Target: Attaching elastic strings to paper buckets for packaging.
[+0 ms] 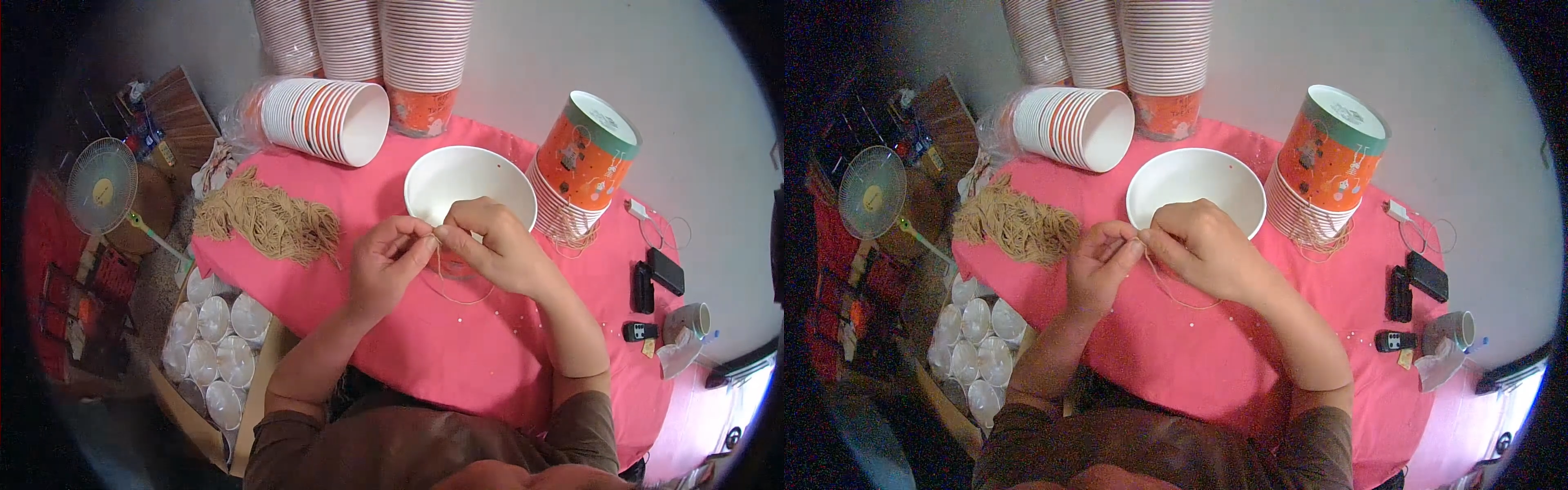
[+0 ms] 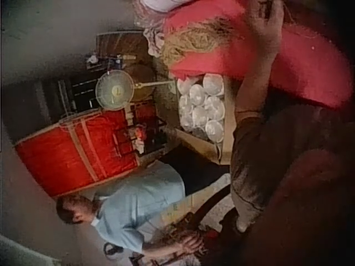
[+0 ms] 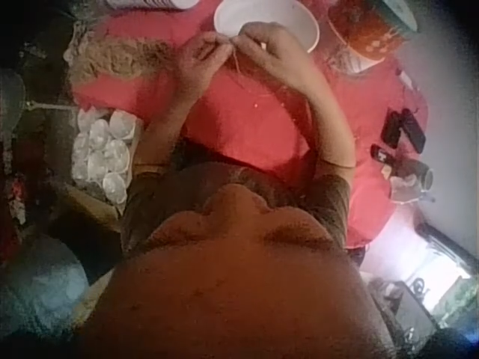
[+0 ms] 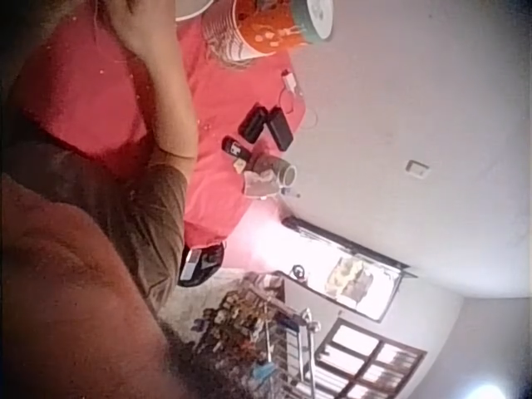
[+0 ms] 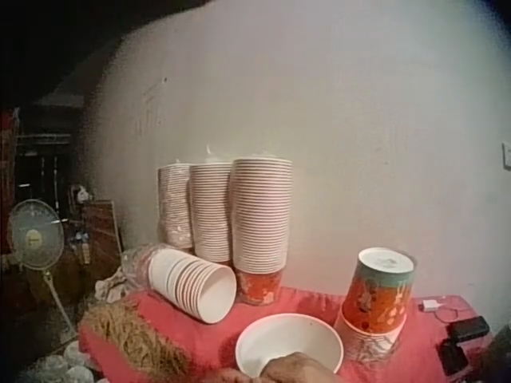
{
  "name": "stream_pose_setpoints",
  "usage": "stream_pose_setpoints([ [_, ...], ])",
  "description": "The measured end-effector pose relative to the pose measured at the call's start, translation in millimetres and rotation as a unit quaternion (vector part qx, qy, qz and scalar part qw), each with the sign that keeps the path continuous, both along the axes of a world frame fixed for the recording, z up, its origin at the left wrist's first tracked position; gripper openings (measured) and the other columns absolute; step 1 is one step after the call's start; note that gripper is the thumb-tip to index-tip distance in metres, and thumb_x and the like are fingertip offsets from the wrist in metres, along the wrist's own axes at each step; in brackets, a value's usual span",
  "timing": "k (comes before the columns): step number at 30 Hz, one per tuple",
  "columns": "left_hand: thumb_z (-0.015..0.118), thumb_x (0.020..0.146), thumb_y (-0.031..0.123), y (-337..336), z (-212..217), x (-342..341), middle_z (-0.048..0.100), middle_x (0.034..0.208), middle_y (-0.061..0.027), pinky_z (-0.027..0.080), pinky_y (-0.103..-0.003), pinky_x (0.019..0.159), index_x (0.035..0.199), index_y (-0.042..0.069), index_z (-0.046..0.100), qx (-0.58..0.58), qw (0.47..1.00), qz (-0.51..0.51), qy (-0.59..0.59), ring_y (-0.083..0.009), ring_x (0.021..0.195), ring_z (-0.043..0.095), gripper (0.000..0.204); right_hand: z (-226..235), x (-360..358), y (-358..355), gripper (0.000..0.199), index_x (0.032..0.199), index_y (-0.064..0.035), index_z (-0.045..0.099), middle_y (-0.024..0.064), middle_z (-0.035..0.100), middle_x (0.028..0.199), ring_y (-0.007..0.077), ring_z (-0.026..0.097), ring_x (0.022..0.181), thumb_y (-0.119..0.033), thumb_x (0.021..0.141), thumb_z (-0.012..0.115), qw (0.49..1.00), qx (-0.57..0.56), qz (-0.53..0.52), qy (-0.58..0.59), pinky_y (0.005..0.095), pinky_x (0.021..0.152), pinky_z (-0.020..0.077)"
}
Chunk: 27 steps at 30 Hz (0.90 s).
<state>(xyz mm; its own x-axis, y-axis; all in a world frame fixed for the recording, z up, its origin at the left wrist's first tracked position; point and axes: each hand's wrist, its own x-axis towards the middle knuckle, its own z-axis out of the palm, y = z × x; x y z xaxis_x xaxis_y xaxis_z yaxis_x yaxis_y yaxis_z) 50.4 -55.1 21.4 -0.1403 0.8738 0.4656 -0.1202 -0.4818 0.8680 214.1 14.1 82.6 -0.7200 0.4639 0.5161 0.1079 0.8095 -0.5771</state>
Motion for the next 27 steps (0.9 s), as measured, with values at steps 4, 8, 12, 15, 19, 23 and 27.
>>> stream_pose_setpoints([
  [4, 0.056, 0.091, 0.0, 0.9, 2.3, -5.6, 0.056, 0.078, 0.0022, 0.042, -0.017, 0.06, 0.095, 0.002, 0.057, -0.039, 0.998, -0.02, -0.04, -0.0027, 0.066, 0.051, 0.004, -2.6, -3.6, -1.4, 0.018, 0.076, 0.0001, 0.056, 0.0159, 0.057, 0.07, 0.0345, 0.058, 0.068, -0.013, 0.084, 0.064, 0.997, -0.013, -0.024, 0.069, 0.0418, 0.062, 0.0447],
  [8, 0.055, 0.092, 0.006, 3.3, 1.9, -13.1, 0.053, 0.076, 0.003, 0.036, -0.016, 0.052, 0.094, 0.004, 0.055, -0.079, 0.99, -0.062, -0.096, -0.0013, 0.06, 0.045, 0.003, -5.8, -7.2, -7.0, 0.026, 0.084, -0.0047, 0.055, 0.0101, 0.06, 0.079, 0.0307, 0.059, 0.075, -0.017, 0.075, 0.075, 0.993, 0.066, -0.023, 0.093, 0.0397, 0.071, 0.0446],
  [12, 0.055, 0.092, 0.01, 4.5, 6.5, -10.6, 0.051, 0.073, 0.0041, 0.03, -0.016, 0.047, 0.093, 0.006, 0.056, -0.1, 0.982, -0.093, -0.128, 0.0, 0.056, 0.039, 0.005, -14.2, -16.1, -15.5, 0.033, 0.09, -0.0084, 0.053, 0.0063, 0.059, 0.082, 0.028, 0.059, 0.079, -0.015, 0.07, 0.078, 0.986, 0.124, -0.046, 0.098, 0.0388, 0.076, 0.0434],
  [15, 0.054, 0.091, 0.011, 3.2, 8.2, -13.2, 0.051, 0.072, 0.0039, 0.029, -0.017, 0.046, 0.091, 0.006, 0.055, -0.137, 0.966, -0.129, -0.177, -0.0006, 0.054, 0.038, 0.004, -15.8, -15.8, -13.8, 0.028, 0.09, -0.008, 0.054, 0.0065, 0.059, 0.081, 0.0278, 0.059, 0.079, -0.011, 0.072, 0.076, 0.989, 0.105, -0.032, 0.096, 0.0382, 0.075, 0.0442],
  [19, 0.054, 0.091, 0.013, 5.5, 8.2, -18.0, 0.05, 0.072, 0.0029, 0.03, -0.017, 0.046, 0.091, 0.007, 0.055, -0.172, 0.932, -0.212, -0.237, -0.0026, 0.052, 0.037, 0.007, -12.6, -12.9, -11.1, 0.017, 0.09, -0.0051, 0.058, 0.0088, 0.062, 0.082, 0.028, 0.061, 0.076, -0.003, 0.078, 0.069, 0.991, 0.035, -0.013, 0.127, 0.0368, 0.069, 0.0472],
  [23, 0.054, 0.091, 0.016, 4.5, 9.0, -18.4, 0.05, 0.071, 0.003, 0.031, -0.018, 0.047, 0.092, 0.007, 0.056, -0.192, 0.914, -0.236, -0.268, -0.0032, 0.051, 0.038, 0.008, -11.0, -11.9, -9.1, 0.013, 0.091, -0.0031, 0.061, 0.0107, 0.063, 0.082, 0.0286, 0.063, 0.073, 0.0, 0.08, 0.066, 0.99, 0.01, 0.006, 0.137, 0.036, 0.065, 0.0487],
  [27, 0.054, 0.093, 0.016, 3.0, 8.6, -18.4, 0.051, 0.072, 0.0027, 0.032, -0.018, 0.047, 0.092, 0.007, 0.057, -0.179, 0.923, -0.219, -0.262, -0.0027, 0.052, 0.039, 0.01, -7.9, -10.4, -10.2, 0.012, 0.091, -0.0028, 0.063, 0.0114, 0.063, 0.079, 0.0289, 0.063, 0.072, 0.0, 0.079, 0.066, 0.989, 0.064, -0.001, 0.13, 0.0364, 0.064, 0.0491],
])
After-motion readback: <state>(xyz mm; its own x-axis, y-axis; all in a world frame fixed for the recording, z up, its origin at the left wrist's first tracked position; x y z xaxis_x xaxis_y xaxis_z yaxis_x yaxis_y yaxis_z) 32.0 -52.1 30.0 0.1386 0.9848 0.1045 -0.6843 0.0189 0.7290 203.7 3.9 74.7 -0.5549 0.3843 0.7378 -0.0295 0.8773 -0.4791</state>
